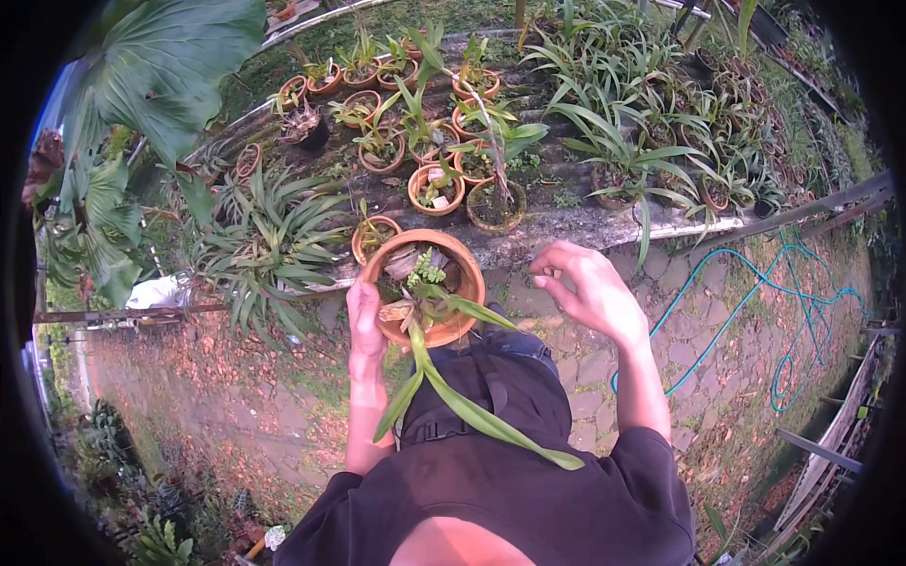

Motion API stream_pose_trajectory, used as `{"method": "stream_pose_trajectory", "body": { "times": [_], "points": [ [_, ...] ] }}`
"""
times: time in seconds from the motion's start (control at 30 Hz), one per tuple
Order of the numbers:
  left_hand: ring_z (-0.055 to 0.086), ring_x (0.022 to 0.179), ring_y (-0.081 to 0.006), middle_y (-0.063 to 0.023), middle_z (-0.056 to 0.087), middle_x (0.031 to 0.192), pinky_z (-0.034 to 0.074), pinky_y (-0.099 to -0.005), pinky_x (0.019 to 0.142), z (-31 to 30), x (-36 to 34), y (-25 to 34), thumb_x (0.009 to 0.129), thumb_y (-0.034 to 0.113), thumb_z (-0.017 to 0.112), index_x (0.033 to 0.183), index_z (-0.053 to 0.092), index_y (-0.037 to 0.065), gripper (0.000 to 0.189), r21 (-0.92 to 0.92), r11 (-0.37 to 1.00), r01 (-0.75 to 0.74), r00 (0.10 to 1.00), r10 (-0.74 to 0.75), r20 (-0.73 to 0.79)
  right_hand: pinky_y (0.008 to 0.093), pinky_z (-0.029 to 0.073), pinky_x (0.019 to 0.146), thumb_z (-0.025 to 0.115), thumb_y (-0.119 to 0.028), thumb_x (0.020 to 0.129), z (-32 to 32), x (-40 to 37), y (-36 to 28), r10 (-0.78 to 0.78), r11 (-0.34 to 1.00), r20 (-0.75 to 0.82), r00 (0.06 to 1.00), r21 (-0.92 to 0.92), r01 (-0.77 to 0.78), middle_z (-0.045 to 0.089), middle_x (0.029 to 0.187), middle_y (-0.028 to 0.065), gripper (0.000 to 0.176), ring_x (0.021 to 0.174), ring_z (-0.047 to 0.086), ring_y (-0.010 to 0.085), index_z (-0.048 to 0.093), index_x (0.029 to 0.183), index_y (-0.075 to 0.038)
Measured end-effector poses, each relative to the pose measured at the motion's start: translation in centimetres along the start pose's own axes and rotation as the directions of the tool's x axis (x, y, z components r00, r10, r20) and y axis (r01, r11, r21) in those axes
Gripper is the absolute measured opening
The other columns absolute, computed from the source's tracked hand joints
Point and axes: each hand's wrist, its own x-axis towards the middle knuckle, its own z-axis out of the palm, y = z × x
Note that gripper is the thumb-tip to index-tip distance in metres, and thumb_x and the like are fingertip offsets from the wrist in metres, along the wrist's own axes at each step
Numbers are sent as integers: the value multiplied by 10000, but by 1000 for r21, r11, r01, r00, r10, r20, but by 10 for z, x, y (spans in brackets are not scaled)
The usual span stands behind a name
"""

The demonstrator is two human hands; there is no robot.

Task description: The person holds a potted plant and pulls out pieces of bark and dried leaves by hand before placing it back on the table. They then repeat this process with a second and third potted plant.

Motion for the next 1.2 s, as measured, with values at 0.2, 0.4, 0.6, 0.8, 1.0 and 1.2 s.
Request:
{"method": "stream_pose_trajectory", "body": {
  "times": [0.2, 0.4, 0.6, 0.8, 1.0, 1.2],
  "points": [
    [561, 1148, -253, -144, 578, 1192, 397, -367, 1026, 19, 2, 15, 900, 597, 630, 1313, 595, -25, 748, 194, 979, -66, 997, 57, 53, 404, 495, 960, 725, -63, 818, 15, 36, -30, -190, 951, -243, 951, 195, 240, 661, 1169, 121, 157, 1103, 637, 321, 743, 970, -25],
    [580, 1111, -276, -164, 594, 1156, 435, -397, 985, 33, -7, 9, 892, 618, 623, 1297, 611, -1, 740, 282, 957, -68, 998, 67, 11, 456, 460, 1025, 770, -184, 792, 35, 69, -39, -420, 905, -127, 899, 14, 425, 616, 1295, 130, 244, 1227, 557, 347, 762, 996, -51],
    [591, 1112, -293, -167, 598, 1161, 443, -410, 981, 32, -14, 7, 898, 600, 627, 1304, 611, 23, 705, 347, 936, -67, 997, 75, -9, 442, 479, 1008, 768, -199, 797, 47, 78, -38, -450, 893, -75, 890, -66, 445, 620, 1275, 114, 245, 1209, 570, 331, 753, 997, -59],
    [594, 1116, -291, -167, 594, 1174, 446, -406, 981, 33, -17, 5, 897, 605, 628, 1304, 613, 28, 706, 341, 938, -58, 997, 75, -36, 431, 490, 997, 784, -183, 786, 44, 80, -43, -419, 903, -19, 908, 95, 419, 639, 1230, 123, 240, 1173, 595, 325, 754, 988, -57],
    [595, 1114, -292, -167, 600, 1164, 445, -405, 986, 35, -15, 7, 903, 586, 632, 1298, 616, 28, 683, 338, 940, -44, 998, 56, -24, 438, 479, 1015, 774, -161, 795, 41, 85, -42, -456, 885, -15, 890, 92, 455, 628, 1277, 133, 234, 1202, 583, 334, 755, 1000, -51],
    [596, 1112, -304, -174, 604, 1169, 450, -415, 980, 35, -12, 6, 912, 573, 625, 1294, 619, 28, 666, 377, 922, -85, 995, 97, -13, 450, 453, 1044, 750, -121, 792, 35, 87, -44, -465, 883, 79, 882, 111, 456, 614, 1310, 146, 256, 1249, 548, 347, 748, 1036, -42]
  ]
}}
